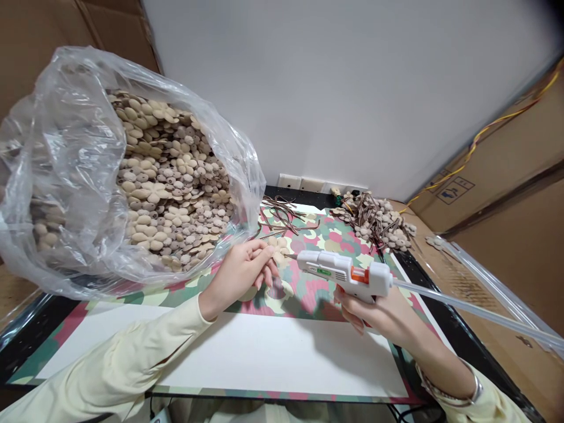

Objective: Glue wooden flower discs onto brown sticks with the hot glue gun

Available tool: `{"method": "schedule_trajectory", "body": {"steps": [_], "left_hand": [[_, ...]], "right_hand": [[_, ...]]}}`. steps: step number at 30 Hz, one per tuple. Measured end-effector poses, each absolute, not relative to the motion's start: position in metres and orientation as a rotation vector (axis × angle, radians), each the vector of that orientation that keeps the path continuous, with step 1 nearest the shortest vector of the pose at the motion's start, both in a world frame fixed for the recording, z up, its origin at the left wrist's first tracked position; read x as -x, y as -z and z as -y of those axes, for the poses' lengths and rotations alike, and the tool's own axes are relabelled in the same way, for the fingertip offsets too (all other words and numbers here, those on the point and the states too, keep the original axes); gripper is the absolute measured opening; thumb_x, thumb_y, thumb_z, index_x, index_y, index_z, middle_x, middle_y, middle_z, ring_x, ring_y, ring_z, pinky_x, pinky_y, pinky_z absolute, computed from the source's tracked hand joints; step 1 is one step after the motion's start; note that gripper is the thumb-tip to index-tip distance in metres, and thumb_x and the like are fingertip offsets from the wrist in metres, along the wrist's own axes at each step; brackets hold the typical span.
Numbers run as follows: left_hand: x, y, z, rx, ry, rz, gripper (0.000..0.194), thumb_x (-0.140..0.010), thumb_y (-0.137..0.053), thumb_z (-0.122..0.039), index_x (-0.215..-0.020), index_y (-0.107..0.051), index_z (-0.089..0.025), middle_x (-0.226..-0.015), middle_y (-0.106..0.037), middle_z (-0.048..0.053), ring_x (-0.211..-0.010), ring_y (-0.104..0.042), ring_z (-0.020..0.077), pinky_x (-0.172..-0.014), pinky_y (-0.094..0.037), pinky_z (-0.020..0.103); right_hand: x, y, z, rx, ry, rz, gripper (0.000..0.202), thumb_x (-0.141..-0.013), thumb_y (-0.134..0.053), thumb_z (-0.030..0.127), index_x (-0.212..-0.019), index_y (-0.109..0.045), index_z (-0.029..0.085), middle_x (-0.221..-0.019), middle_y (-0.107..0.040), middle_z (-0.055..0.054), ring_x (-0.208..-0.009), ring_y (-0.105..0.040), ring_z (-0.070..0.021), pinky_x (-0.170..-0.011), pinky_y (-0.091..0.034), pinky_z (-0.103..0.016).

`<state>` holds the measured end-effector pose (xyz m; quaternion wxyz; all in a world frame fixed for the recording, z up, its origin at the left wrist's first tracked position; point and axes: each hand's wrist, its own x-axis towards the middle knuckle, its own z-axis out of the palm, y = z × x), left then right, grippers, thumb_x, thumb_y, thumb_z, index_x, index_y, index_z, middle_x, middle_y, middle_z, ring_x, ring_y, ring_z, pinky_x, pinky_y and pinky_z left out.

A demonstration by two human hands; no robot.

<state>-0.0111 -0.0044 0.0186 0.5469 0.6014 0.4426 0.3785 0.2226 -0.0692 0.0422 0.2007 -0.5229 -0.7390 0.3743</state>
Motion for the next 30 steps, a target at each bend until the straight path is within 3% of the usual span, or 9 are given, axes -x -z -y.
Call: {"method": "schedule_trajectory", "body": {"steps": [6, 11, 16, 18, 23, 27, 30], "left_hand": [[0.011, -0.022, 0.004, -1.351, -0.879, -1.042, 0.024, -0.083, -0.049, -0.033, -0.069, -0.054, -0.014, -0.060, -0.065, 0.003, -0.041, -0.054, 0.0085, -0.035, -0.035, 0.016], [0.015, -0.025, 0.000, -1.249, -0.830, -1.001, 0.026, -0.082, -0.048, -0.028, -0.061, -0.053, -0.013, -0.054, -0.063, 0.003, -0.036, -0.048, 0.0060, -0.032, -0.031, 0.015], [0.018, -0.022, -0.002, -1.256, -0.885, -0.959, 0.026, -0.083, -0.048, -0.029, -0.064, -0.055, -0.013, -0.056, -0.063, 0.002, -0.038, -0.049, 0.0063, -0.033, -0.033, 0.015], [0.018, -0.022, -0.002, -1.242, -0.913, -0.971, 0.026, -0.084, -0.048, -0.030, -0.066, -0.055, -0.013, -0.055, -0.062, 0.002, -0.038, -0.049, 0.0064, -0.034, -0.034, 0.015], [0.023, -0.028, -0.007, -1.134, -1.095, -0.980, 0.025, -0.084, -0.052, -0.036, -0.074, -0.054, -0.013, -0.066, -0.064, 0.004, -0.048, -0.055, 0.0071, -0.039, -0.039, 0.015], [0.029, -0.031, -0.011, -1.108, -1.229, -0.949, 0.025, -0.082, -0.055, -0.037, -0.082, -0.056, -0.012, -0.080, -0.067, 0.007, -0.060, -0.061, 0.0102, -0.042, -0.041, 0.015], [0.032, -0.031, -0.012, -1.100, -1.244, -0.924, 0.027, -0.082, -0.054, -0.039, -0.087, -0.056, -0.013, -0.082, -0.067, 0.008, -0.059, -0.061, 0.0105, -0.042, -0.042, 0.016]], "right_hand": [[-0.223, -0.040, 0.070, 1.499, -0.944, 2.116, 0.033, -0.084, -0.042, 0.022, -0.051, -0.040, 0.019, -0.048, -0.049, 0.002, -0.049, -0.049, -0.0107, -0.055, -0.036, -0.024], [-0.223, -0.036, 0.065, 1.651, -0.920, 1.971, 0.035, -0.081, -0.045, 0.024, -0.047, -0.039, 0.019, -0.041, -0.046, 0.002, -0.041, -0.045, -0.0109, -0.045, -0.032, -0.024], [-0.229, -0.038, 0.065, 1.618, -0.958, 2.014, 0.035, -0.085, -0.042, 0.027, -0.050, -0.040, 0.019, -0.042, -0.046, 0.003, -0.043, -0.046, -0.0110, -0.050, -0.036, -0.024], [-0.232, -0.038, 0.063, 1.621, -0.816, 2.047, 0.028, -0.083, -0.046, 0.028, -0.057, -0.042, 0.020, -0.047, -0.046, 0.003, -0.044, -0.045, -0.0109, -0.047, -0.034, -0.024], [-0.252, -0.026, 0.041, 1.572, -0.073, 2.252, 0.013, -0.076, -0.056, 0.029, -0.074, -0.047, 0.019, -0.068, -0.050, 0.000, -0.056, -0.045, -0.0133, -0.052, -0.032, -0.025], [-0.279, -0.007, 0.011, 1.760, 0.172, 2.278, 0.029, -0.079, -0.055, 0.044, -0.085, -0.047, 0.017, -0.084, -0.051, -0.007, -0.066, -0.051, -0.0184, -0.057, -0.037, -0.028], [-0.297, 0.005, -0.006, 1.781, 0.127, 2.284, 0.040, -0.079, -0.052, 0.052, -0.092, -0.046, 0.016, -0.095, -0.050, -0.011, -0.077, -0.054, -0.0221, -0.063, -0.041, -0.030]]}}
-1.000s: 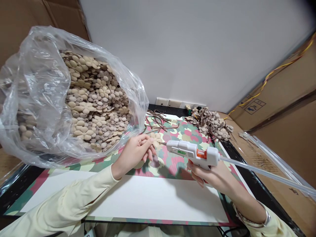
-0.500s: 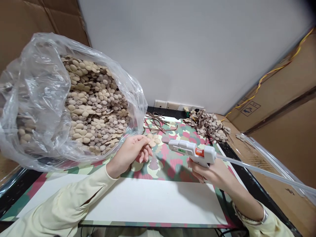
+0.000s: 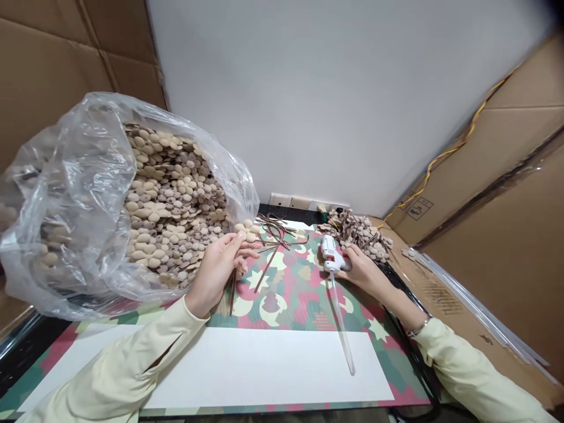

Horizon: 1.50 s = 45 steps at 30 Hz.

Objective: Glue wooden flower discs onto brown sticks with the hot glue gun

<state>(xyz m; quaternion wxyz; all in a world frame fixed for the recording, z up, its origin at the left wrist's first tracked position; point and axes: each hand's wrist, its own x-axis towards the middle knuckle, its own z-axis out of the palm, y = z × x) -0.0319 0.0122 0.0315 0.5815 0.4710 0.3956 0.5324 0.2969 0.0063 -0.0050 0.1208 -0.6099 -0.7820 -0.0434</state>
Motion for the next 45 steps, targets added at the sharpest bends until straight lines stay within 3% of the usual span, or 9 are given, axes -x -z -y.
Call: {"method": "schedule_trajectory", "body": {"steps": [4, 7, 12, 17, 24, 31, 34, 38, 45], "left_hand": [[0.032, -0.031, -0.012, -1.109, -1.254, -0.908, 0.029, -0.083, -0.053, -0.041, -0.089, -0.055, -0.012, -0.086, -0.067, 0.008, -0.051, -0.059, 0.0084, -0.043, -0.044, 0.019], [0.031, -0.030, -0.013, -1.124, -1.259, -0.914, 0.029, -0.083, -0.053, -0.041, -0.088, -0.055, -0.013, -0.091, -0.067, 0.009, -0.047, -0.057, 0.0074, -0.041, -0.043, 0.018], [0.032, -0.029, -0.014, -1.150, -1.254, -0.926, 0.029, -0.083, -0.053, -0.042, -0.085, -0.054, -0.013, -0.090, -0.067, 0.009, -0.044, -0.056, 0.0063, -0.040, -0.042, 0.018], [0.033, -0.024, -0.017, -1.170, -1.242, -0.956, 0.030, -0.081, -0.053, -0.045, -0.084, -0.053, -0.014, -0.083, -0.067, 0.006, -0.042, -0.054, 0.0064, -0.038, -0.041, 0.018], [0.032, -0.019, -0.019, -1.183, -1.222, -0.977, 0.031, -0.079, -0.054, -0.046, -0.083, -0.052, -0.015, -0.077, -0.067, 0.004, -0.040, -0.053, 0.0069, -0.036, -0.038, 0.018], [0.033, -0.026, -0.015, -1.271, -1.166, -0.939, 0.034, -0.078, -0.055, -0.049, -0.085, -0.056, -0.016, -0.080, -0.068, 0.005, -0.054, -0.059, 0.0112, -0.039, -0.037, 0.018], [0.030, -0.032, -0.008, -1.347, -1.080, -0.910, 0.034, -0.078, -0.057, -0.046, -0.094, -0.061, -0.016, -0.091, -0.068, 0.006, -0.069, -0.061, 0.0142, -0.051, -0.044, 0.020], [0.019, -0.036, 0.005, -1.377, -0.956, -0.719, 0.029, -0.083, -0.055, -0.038, -0.104, -0.063, -0.020, -0.108, -0.064, 0.006, -0.103, -0.056, 0.0188, -0.087, -0.043, 0.027], [0.001, -0.033, 0.012, -1.133, -0.746, -0.480, 0.026, -0.085, -0.055, -0.033, -0.105, -0.064, -0.019, -0.107, -0.064, 0.007, -0.106, -0.056, 0.0194, -0.098, -0.037, 0.034]], "right_hand": [[-0.313, 0.002, -0.019, 1.730, -0.094, 2.341, 0.054, -0.071, -0.060, 0.056, -0.102, -0.045, 0.014, -0.098, -0.052, -0.013, -0.084, -0.054, -0.0237, -0.070, -0.043, -0.030], [-0.311, -0.020, -0.027, 1.796, -0.212, 2.402, 0.054, -0.059, -0.070, 0.055, -0.090, -0.052, 0.015, -0.088, -0.054, -0.010, -0.072, -0.053, -0.0210, -0.062, -0.042, -0.028], [-0.251, -0.050, -0.059, 1.806, -0.187, 2.319, 0.042, -0.085, -0.040, 0.052, -0.068, -0.053, 0.015, -0.071, -0.054, -0.006, -0.059, -0.046, -0.0147, -0.053, -0.032, -0.026], [-0.170, -0.031, -0.101, 1.823, -0.349, 2.255, 0.047, -0.085, -0.043, 0.051, -0.063, -0.057, 0.011, -0.057, -0.052, -0.002, -0.051, -0.046, -0.0107, -0.048, -0.032, -0.024], [-0.156, -0.016, -0.118, 1.884, -0.643, 2.158, 0.030, -0.087, -0.053, 0.031, -0.110, -0.055, 0.013, -0.110, -0.057, -0.006, -0.092, -0.059, -0.0197, -0.076, -0.051, -0.037], [-0.194, -0.046, -0.067, 1.628, -0.830, 2.060, 0.016, -0.073, -0.062, 0.027, -0.071, -0.064, 0.012, -0.062, -0.058, -0.001, -0.056, -0.050, -0.0109, -0.053, -0.036, -0.024], [-0.201, -0.057, -0.029, 1.460, -0.970, 1.964, 0.018, -0.072, -0.062, 0.033, -0.072, -0.065, 0.016, -0.078, -0.064, -0.003, -0.065, -0.055, -0.0129, -0.057, -0.038, -0.025], [-0.195, -0.059, 0.008, 1.078, -1.325, 1.623, 0.015, -0.070, -0.068, 0.032, -0.075, -0.069, 0.018, -0.106, -0.064, -0.007, -0.092, -0.058, -0.0193, -0.077, -0.042, -0.030], [-0.178, -0.042, 0.019, 0.954, -1.462, 1.310, 0.016, -0.068, -0.070, 0.030, -0.078, -0.070, 0.017, -0.084, -0.066, -0.005, -0.077, -0.058, -0.0165, -0.076, -0.041, -0.032]]}}
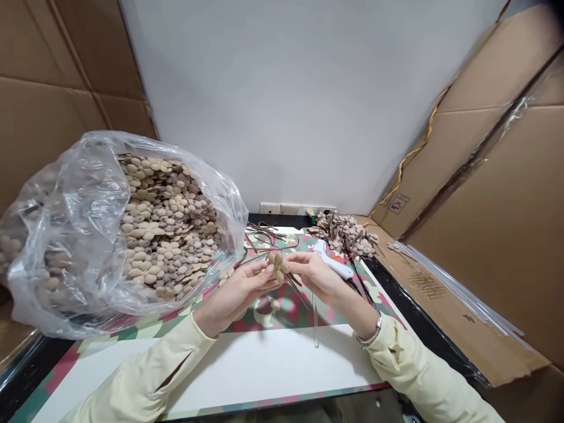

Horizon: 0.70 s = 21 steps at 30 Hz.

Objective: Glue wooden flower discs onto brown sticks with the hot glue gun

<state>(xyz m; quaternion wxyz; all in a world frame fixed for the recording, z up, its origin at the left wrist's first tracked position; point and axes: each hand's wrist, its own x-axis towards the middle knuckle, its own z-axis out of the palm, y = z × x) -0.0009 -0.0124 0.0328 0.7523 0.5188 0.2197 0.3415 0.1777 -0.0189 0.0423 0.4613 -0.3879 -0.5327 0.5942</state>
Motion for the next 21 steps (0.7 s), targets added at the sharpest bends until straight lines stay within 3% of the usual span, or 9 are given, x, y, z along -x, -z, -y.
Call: {"method": "schedule_trajectory", "body": {"steps": [5, 10, 15, 18, 21], "left_hand": [[0.002, -0.031, 0.010, -1.085, -0.727, -0.581, 0.020, -0.086, -0.054, -0.030, -0.088, -0.067, -0.014, -0.095, -0.066, 0.007, -0.099, -0.059, 0.0177, -0.098, -0.039, 0.032], [0.005, -0.034, 0.010, -0.971, -0.674, -0.587, 0.018, -0.083, -0.058, -0.028, -0.087, -0.065, -0.013, -0.094, -0.066, 0.008, -0.092, -0.063, 0.0198, -0.097, -0.042, 0.036], [0.009, -0.039, 0.009, -0.860, -0.649, -0.575, 0.012, -0.081, -0.061, -0.025, -0.078, -0.063, -0.014, -0.077, -0.064, 0.004, -0.083, -0.065, 0.0169, -0.094, -0.045, 0.038], [0.012, -0.039, 0.008, -0.831, -0.620, -0.538, 0.010, -0.081, -0.061, -0.022, -0.077, -0.063, -0.014, -0.071, -0.060, 0.001, -0.073, -0.063, 0.0131, -0.093, -0.046, 0.038], [0.013, -0.038, 0.007, -0.825, -0.590, -0.525, 0.011, -0.081, -0.061, -0.023, -0.079, -0.063, -0.013, -0.077, -0.062, 0.004, -0.077, -0.064, 0.0145, -0.094, -0.045, 0.038]], "right_hand": [[-0.180, -0.036, 0.018, 0.910, -1.571, 1.288, 0.014, -0.066, -0.072, 0.024, -0.076, -0.067, 0.017, -0.079, -0.062, -0.002, -0.072, -0.055, -0.0133, -0.071, -0.041, -0.028], [-0.187, -0.039, 0.018, 0.870, -1.601, 1.502, 0.019, -0.071, -0.067, 0.024, -0.089, -0.068, 0.018, -0.089, -0.064, -0.004, -0.083, -0.057, -0.0154, -0.077, -0.043, -0.029], [-0.190, -0.039, 0.017, 0.969, -1.557, 1.685, 0.024, -0.073, -0.065, 0.027, -0.096, -0.069, 0.020, -0.093, -0.065, -0.004, -0.086, -0.057, -0.0169, -0.078, -0.043, -0.031], [-0.189, -0.037, 0.017, 0.978, -1.530, 1.735, 0.025, -0.071, -0.067, 0.030, -0.094, -0.069, 0.020, -0.089, -0.065, -0.003, -0.082, -0.057, -0.0171, -0.074, -0.044, -0.030], [-0.187, -0.034, 0.018, 1.002, -1.467, 1.722, 0.022, -0.072, -0.067, 0.033, -0.087, -0.070, 0.019, -0.084, -0.065, -0.004, -0.077, -0.057, -0.0166, -0.070, -0.044, -0.030]]}}
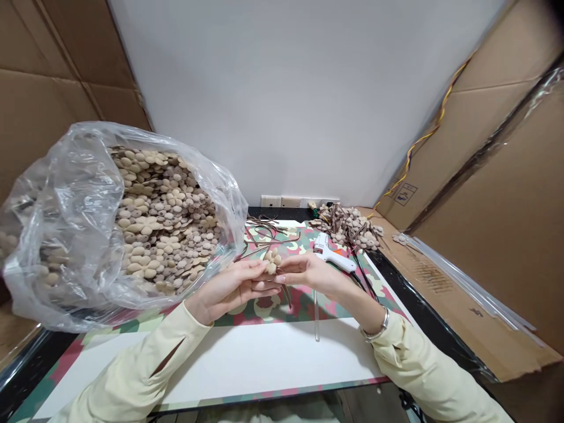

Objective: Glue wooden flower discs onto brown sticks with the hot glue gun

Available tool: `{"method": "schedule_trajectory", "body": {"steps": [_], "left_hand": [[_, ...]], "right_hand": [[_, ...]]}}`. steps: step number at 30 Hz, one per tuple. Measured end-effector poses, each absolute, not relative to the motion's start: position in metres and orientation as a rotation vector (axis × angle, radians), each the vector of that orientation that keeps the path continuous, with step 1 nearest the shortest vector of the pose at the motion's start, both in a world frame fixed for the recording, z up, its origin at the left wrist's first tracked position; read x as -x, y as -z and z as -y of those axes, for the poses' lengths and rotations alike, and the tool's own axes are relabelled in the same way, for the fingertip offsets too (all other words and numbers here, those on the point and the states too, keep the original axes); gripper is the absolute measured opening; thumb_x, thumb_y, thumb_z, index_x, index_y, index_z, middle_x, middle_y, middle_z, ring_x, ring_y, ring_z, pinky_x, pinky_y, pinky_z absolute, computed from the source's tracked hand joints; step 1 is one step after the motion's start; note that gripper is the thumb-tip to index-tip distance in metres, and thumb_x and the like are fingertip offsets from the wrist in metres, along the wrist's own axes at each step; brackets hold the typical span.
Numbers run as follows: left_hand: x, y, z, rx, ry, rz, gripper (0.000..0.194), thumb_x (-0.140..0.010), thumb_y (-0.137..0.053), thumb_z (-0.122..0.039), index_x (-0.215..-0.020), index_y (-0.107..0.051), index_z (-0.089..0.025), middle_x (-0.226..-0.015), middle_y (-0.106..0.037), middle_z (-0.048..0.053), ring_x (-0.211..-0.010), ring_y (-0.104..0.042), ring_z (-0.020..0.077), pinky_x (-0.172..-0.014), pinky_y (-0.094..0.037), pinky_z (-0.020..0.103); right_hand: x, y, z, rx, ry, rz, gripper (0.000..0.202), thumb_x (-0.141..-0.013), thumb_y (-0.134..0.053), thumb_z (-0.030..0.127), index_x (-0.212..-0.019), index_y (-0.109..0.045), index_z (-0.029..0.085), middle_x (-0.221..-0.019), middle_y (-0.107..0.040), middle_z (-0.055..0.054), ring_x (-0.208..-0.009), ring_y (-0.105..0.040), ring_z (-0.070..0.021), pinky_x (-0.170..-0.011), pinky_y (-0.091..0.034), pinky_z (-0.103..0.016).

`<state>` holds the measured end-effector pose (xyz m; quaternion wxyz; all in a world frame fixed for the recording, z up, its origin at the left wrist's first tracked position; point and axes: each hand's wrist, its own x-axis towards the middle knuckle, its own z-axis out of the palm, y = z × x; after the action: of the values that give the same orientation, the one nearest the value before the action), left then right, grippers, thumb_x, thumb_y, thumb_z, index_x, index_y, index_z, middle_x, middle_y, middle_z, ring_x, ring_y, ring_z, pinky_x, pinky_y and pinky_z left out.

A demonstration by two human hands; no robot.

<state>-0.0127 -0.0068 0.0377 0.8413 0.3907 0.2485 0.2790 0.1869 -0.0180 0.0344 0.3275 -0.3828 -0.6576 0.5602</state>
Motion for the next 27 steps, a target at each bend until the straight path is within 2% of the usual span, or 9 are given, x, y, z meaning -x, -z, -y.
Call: {"method": "schedule_trajectory", "body": {"steps": [3, 6, 8, 11, 15, 17, 21, 27], "left_hand": [[0.012, -0.037, 0.007, -0.815, -0.593, -0.526, 0.011, -0.080, -0.062, -0.025, -0.084, -0.063, -0.014, -0.090, -0.064, 0.007, -0.091, -0.063, 0.0194, -0.095, -0.043, 0.039], [0.008, -0.036, 0.010, -0.955, -0.620, -0.526, 0.014, -0.082, -0.059, -0.027, -0.090, -0.063, -0.017, -0.095, -0.063, 0.006, -0.094, -0.060, 0.0168, -0.093, -0.042, 0.032], [0.004, -0.034, 0.012, -1.150, -0.633, -0.555, 0.019, -0.084, -0.056, -0.032, -0.091, -0.064, -0.016, -0.092, -0.063, 0.006, -0.089, -0.059, 0.0147, -0.086, -0.044, 0.027], [0.000, -0.030, 0.014, -1.430, -0.638, -0.630, 0.027, -0.084, -0.051, -0.039, -0.084, -0.065, -0.015, -0.084, -0.063, 0.006, -0.078, -0.058, 0.0153, -0.073, -0.045, 0.027], [0.000, -0.028, 0.015, -1.590, -0.600, -0.623, 0.032, -0.086, -0.048, -0.041, -0.083, -0.065, -0.014, -0.083, -0.065, 0.009, -0.071, -0.057, 0.0163, -0.064, -0.044, 0.026], [0.001, -0.029, 0.016, -1.606, -0.570, -0.607, 0.033, -0.086, -0.046, -0.040, -0.082, -0.065, -0.014, -0.086, -0.066, 0.009, -0.070, -0.057, 0.0157, -0.061, -0.044, 0.025], [0.001, -0.032, 0.019, -1.627, -0.545, -0.587, 0.031, -0.087, -0.046, -0.039, -0.083, -0.064, -0.015, -0.087, -0.067, 0.008, -0.076, -0.059, 0.0169, -0.066, -0.044, 0.026], [0.000, -0.036, 0.021, -1.647, -0.505, -0.600, 0.028, -0.087, -0.046, -0.035, -0.088, -0.066, -0.015, -0.082, -0.068, 0.007, -0.073, -0.058, 0.0153, -0.067, -0.043, 0.025]], "right_hand": [[-0.184, -0.033, 0.018, 1.045, -1.395, 1.562, 0.020, -0.071, -0.067, 0.034, -0.081, -0.070, 0.016, -0.080, -0.065, -0.005, -0.073, -0.057, -0.0159, -0.069, -0.044, -0.029], [-0.181, -0.030, 0.018, 1.004, -1.448, 1.348, 0.016, -0.069, -0.069, 0.030, -0.075, -0.068, 0.015, -0.079, -0.064, -0.004, -0.071, -0.056, -0.0144, -0.069, -0.043, -0.028], [-0.179, -0.026, 0.017, 0.969, -1.496, 1.262, 0.011, -0.069, -0.069, 0.026, -0.070, -0.066, 0.015, -0.076, -0.061, -0.002, -0.067, -0.054, -0.0122, -0.066, -0.042, -0.026], [-0.177, -0.021, 0.016, 0.935, -1.616, 1.227, 0.009, -0.068, -0.069, 0.023, -0.069, -0.064, 0.017, -0.068, -0.058, 0.000, -0.058, -0.050, -0.0101, -0.058, -0.039, -0.024], [-0.183, -0.026, 0.013, 0.927, -1.836, 1.177, 0.014, -0.072, -0.067, 0.032, -0.080, -0.066, 0.019, -0.068, -0.058, 0.001, -0.058, -0.050, -0.0104, -0.056, -0.038, -0.024], [-0.189, -0.030, 0.010, 0.922, -1.870, 1.198, 0.017, -0.074, -0.066, 0.035, -0.077, -0.067, 0.018, -0.067, -0.058, 0.000, -0.059, -0.050, -0.0103, -0.058, -0.038, -0.024], [-0.202, -0.033, 0.007, 0.947, -1.892, 1.334, 0.018, -0.070, -0.071, 0.031, -0.070, -0.068, 0.013, -0.066, -0.059, 0.000, -0.060, -0.049, -0.0096, -0.059, -0.038, -0.023], [-0.209, -0.034, 0.007, 1.015, -1.818, 1.518, 0.021, -0.070, -0.068, 0.029, -0.081, -0.072, 0.012, -0.072, -0.065, -0.004, -0.063, -0.052, -0.0111, -0.062, -0.039, -0.025]]}}
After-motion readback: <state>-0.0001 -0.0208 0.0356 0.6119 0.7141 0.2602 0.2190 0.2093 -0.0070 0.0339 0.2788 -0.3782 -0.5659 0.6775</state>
